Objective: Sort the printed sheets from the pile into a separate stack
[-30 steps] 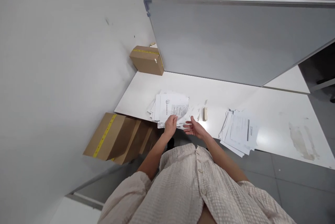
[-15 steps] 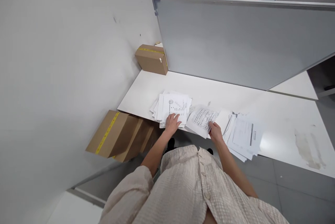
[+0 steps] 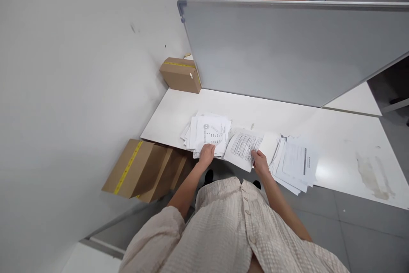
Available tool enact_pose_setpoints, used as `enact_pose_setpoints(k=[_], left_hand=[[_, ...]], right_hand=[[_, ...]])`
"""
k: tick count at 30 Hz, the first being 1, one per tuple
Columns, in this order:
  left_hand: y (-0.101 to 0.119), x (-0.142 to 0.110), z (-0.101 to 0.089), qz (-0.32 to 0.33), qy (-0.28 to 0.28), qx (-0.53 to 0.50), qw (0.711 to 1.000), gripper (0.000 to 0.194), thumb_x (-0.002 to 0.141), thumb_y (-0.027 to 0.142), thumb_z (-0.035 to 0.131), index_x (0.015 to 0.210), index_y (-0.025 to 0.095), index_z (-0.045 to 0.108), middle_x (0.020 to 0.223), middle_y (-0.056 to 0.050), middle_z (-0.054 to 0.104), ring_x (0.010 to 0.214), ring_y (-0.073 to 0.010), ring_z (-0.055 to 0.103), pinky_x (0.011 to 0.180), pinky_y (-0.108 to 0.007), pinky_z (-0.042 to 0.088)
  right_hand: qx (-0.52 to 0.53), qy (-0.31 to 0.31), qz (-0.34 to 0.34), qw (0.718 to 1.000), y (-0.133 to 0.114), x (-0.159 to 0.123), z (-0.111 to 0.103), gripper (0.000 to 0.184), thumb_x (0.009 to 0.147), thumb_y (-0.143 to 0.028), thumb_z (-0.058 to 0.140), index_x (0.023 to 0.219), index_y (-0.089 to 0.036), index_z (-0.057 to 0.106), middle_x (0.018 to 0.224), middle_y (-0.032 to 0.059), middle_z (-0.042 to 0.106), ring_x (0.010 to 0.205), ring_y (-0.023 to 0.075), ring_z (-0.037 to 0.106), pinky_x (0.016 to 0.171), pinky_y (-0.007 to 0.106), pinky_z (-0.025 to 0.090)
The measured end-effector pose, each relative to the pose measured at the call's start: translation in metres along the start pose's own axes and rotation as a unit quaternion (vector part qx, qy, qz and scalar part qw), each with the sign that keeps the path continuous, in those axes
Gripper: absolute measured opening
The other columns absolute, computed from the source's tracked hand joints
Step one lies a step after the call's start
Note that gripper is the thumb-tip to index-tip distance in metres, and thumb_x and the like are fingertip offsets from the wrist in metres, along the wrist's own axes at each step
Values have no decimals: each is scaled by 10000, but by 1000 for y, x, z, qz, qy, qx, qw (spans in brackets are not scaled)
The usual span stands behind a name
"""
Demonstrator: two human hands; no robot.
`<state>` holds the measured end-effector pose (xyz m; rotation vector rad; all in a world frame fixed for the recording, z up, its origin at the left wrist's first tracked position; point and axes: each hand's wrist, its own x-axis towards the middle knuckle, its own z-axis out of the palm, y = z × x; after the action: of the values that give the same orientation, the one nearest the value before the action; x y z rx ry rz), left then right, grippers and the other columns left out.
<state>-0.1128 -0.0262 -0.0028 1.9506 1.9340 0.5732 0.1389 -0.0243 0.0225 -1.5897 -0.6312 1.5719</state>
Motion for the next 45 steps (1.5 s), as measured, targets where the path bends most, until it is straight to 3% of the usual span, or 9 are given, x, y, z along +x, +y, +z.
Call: enact_pose_setpoints(k=[8,13,19,25,28,32,36,39,45], left_hand=[[10,9,-19,-196,90,-225,950,133,683,290,562,650,165,593,646,-7,617,626,-134,563,607,-243,445],[38,0,-36,-17,105,-216,971,106,761,239,473,720,172,543,825,-24,592,804,-120,554,752,-239,436],[80,-30,-19,198,-62,-149,967,153,820,163,355,838,180,506,910,-47,567,920,-130,520,822,-264,417],[93,-35,-5,260,-129,-105,951,173,846,255,372,849,176,526,910,-67,562,939,-167,509,846,-315,403],[90,-28,-8,237,-104,-140,956,226,801,361,475,944,193,524,968,-58,560,982,-177,490,875,-324,390],[80,-8,-13,69,-15,-166,984,439,785,354,497,1182,200,390,1099,-88,494,940,-182,503,819,-339,426],[73,15,-9,29,-30,-204,978,681,753,303,537,1325,234,174,1280,-117,343,848,-146,524,736,-302,460],[68,25,5,37,-71,-226,971,592,751,237,527,1291,219,285,1267,-103,383,844,-137,536,745,-285,458],[66,29,29,21,-93,-221,971,233,776,172,459,962,156,598,953,-63,614,859,-154,559,802,-287,430]], right_hand=[[-29,-69,-36,997,-6,-1,9,272,680,-408,559,871,-215,580,749,15,645,642,169,590,493,235,433],[-4,-104,7,995,-10,1,28,198,685,-353,561,808,-199,576,699,21,637,621,167,588,486,238,438],[42,-127,66,989,-15,2,46,219,743,-398,484,811,-200,547,681,20,630,593,157,578,484,247,435],[-125,-117,-104,980,-12,4,34,210,685,-350,564,829,-197,563,742,6,623,681,160,548,600,251,411],[-265,-63,-200,941,-20,3,20,90,693,-264,549,758,-209,577,688,7,606,681,170,523,624,251,369],[-407,-30,-230,883,-39,-10,4,115,737,-193,511,825,-236,571,700,35,598,735,197,525,617,253,322],[-640,-33,-223,735,-48,-25,2,227,795,-121,401,965,-216,517,838,75,595,816,207,524,621,263,322],[-745,-33,-210,633,-44,-27,5,254,802,-78,360,986,-192,492,868,86,588,827,207,530,624,269,332],[-765,-14,-194,614,-32,-22,7,184,853,-222,363,991,-177,474,900,95,590,822,206,543,618,265,347]])
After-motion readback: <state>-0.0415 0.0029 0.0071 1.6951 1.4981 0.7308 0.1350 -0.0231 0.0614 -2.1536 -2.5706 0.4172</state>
